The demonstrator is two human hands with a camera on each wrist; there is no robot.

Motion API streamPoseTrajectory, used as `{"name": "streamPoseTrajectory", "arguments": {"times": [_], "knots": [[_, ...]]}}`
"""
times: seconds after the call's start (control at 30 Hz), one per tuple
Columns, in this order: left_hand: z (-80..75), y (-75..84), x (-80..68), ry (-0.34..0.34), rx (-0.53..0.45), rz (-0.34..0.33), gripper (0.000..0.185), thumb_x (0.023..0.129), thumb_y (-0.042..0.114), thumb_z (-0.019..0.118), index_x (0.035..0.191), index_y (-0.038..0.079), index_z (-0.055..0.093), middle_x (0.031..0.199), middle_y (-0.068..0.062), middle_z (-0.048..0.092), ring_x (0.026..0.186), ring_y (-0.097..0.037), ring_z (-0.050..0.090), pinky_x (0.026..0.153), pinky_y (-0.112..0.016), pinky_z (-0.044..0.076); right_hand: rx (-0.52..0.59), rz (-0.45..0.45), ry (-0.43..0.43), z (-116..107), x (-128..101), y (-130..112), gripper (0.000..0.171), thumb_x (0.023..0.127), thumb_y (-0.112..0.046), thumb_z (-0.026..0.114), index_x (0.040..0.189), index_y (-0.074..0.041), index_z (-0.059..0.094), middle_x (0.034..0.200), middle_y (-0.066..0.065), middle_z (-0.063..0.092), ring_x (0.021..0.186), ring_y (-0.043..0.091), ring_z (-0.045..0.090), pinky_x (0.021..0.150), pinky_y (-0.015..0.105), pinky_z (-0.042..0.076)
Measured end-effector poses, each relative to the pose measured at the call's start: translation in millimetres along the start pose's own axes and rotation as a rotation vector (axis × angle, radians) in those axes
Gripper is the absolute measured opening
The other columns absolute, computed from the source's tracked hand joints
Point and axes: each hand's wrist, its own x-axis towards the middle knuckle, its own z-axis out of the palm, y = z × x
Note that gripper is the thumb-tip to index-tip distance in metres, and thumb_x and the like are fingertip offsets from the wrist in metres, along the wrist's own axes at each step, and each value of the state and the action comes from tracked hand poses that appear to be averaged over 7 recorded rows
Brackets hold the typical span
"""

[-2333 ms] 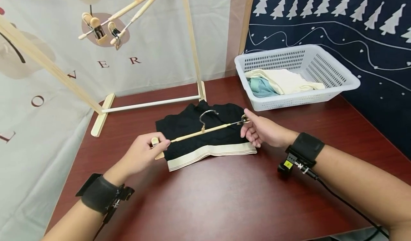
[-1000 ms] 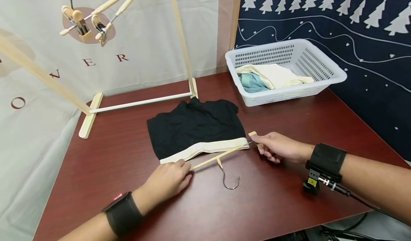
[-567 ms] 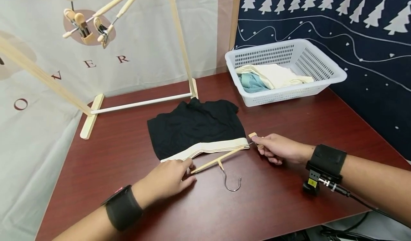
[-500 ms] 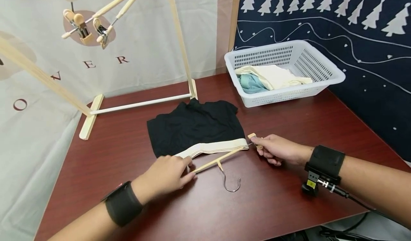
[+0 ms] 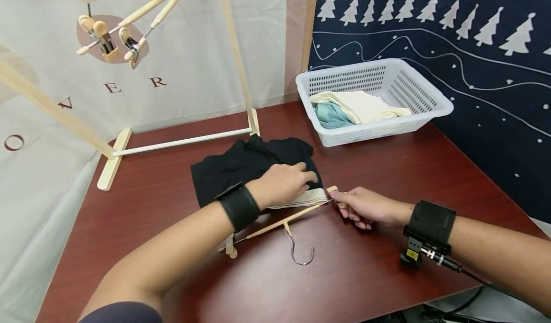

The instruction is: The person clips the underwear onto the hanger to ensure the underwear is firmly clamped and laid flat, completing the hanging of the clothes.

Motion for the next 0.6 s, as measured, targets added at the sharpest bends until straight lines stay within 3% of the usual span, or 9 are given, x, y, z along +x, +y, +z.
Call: {"name": "streamPoseTrajectory", "arguments": {"times": [0.17, 0.37, 0.47, 0.6], "knots": [[10.6, 0.1, 25.3, -0.110, -0.067, 0.129, 0.032, 0.101, 0.022, 0.057, 0.132, 0.027, 0.064, 0.123, -0.005, 0.056, 0.085, -0.018, 0.063, 0.079, -0.029, 0.053, 0.023, -0.021, -0.053, 3, -2, 0, 0.063, 0.102, -0.057, 0.041, 0.078, -0.001, 0.054, 0.053, 0.000, 0.043, 0.044, 0.014, 0.043, 0.044, 0.027, 0.039], [15.3, -3.7, 33.2, -0.097, -0.117, 0.170, 0.022, 0.098, 0.023, 0.064, 0.119, 0.026, 0.070, 0.132, -0.003, 0.052, 0.095, -0.017, 0.064, 0.087, -0.030, 0.052, 0.035, -0.031, -0.070, 3, -4, 3, 0.063, 0.103, -0.057, 0.041, 0.078, 0.000, 0.054, 0.054, 0.000, 0.043, 0.044, 0.013, 0.043, 0.043, 0.026, 0.038], [16.2, -4.0, 38.2, -0.090, -0.172, 0.189, 0.013, 0.096, 0.020, 0.066, 0.108, 0.024, 0.070, 0.126, 0.000, 0.055, 0.096, -0.014, 0.061, 0.086, -0.028, 0.050, 0.047, -0.041, -0.072, 3, -5, 5, 0.063, 0.103, -0.055, 0.040, 0.078, 0.001, 0.054, 0.055, 0.000, 0.043, 0.044, 0.013, 0.043, 0.043, 0.026, 0.038], [16.2, -2.7, 46.7, -0.109, -0.243, 0.210, 0.007, 0.094, 0.013, 0.066, 0.098, 0.018, 0.065, 0.104, 0.004, 0.058, 0.087, -0.010, 0.055, 0.079, -0.026, 0.044, 0.078, -0.060, -0.087, 3, -5, 11, 0.061, 0.104, -0.053, 0.040, 0.079, 0.001, 0.052, 0.057, 0.000, 0.043, 0.045, 0.012, 0.042, 0.043, 0.025, 0.036]]}}
